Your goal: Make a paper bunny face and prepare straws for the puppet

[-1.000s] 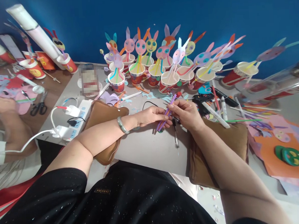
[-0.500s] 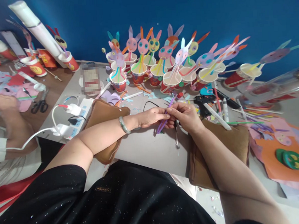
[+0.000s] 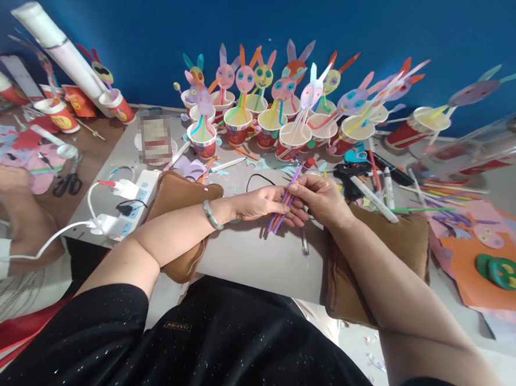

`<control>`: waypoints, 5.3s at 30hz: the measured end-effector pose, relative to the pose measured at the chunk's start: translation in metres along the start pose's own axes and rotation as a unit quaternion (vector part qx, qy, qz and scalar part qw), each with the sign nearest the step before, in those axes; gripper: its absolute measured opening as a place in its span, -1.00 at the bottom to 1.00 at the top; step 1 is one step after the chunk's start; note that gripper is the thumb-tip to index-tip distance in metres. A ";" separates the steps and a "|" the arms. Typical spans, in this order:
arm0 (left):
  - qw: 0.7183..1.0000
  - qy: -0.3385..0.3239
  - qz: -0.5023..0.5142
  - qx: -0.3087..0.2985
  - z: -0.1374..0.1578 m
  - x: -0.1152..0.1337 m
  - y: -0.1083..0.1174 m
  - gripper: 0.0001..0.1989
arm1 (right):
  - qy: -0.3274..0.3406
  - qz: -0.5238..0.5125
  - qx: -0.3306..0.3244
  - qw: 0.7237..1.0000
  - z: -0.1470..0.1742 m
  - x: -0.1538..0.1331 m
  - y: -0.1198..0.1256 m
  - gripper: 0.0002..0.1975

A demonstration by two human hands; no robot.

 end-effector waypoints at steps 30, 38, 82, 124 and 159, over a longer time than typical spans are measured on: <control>0.994 -0.003 -0.063 0.090 0.006 0.007 0.001 -0.75 | 0.039 -0.015 -0.020 0.999 0.003 -0.011 -0.009 -0.51; 0.991 -0.018 -0.128 0.020 0.005 0.010 -0.005 -0.70 | 0.012 -0.039 -0.048 0.998 0.005 -0.009 -0.016 -0.53; 0.927 -0.180 -0.060 0.323 0.030 0.069 0.045 -0.72 | -0.038 0.587 0.030 0.808 0.064 0.001 0.084 -0.67; 0.986 -0.114 -0.026 0.114 0.013 0.048 0.012 -0.81 | -0.141 0.705 0.005 0.695 0.012 0.018 0.085 -0.68; 0.988 -0.107 0.002 0.112 0.011 0.049 0.017 -0.88 | 0.043 -0.070 0.049 0.995 -0.007 -0.031 0.060 -0.62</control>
Point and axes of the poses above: each hand's wrist, its own z-axis away from the middle knuckle, its own y-axis out of the back of the hand, x = y × z, the point moved 10 cm from there along -z, towards the middle knuckle, and after that the axes turned 3 degrees about z, right-handed, at the moved point
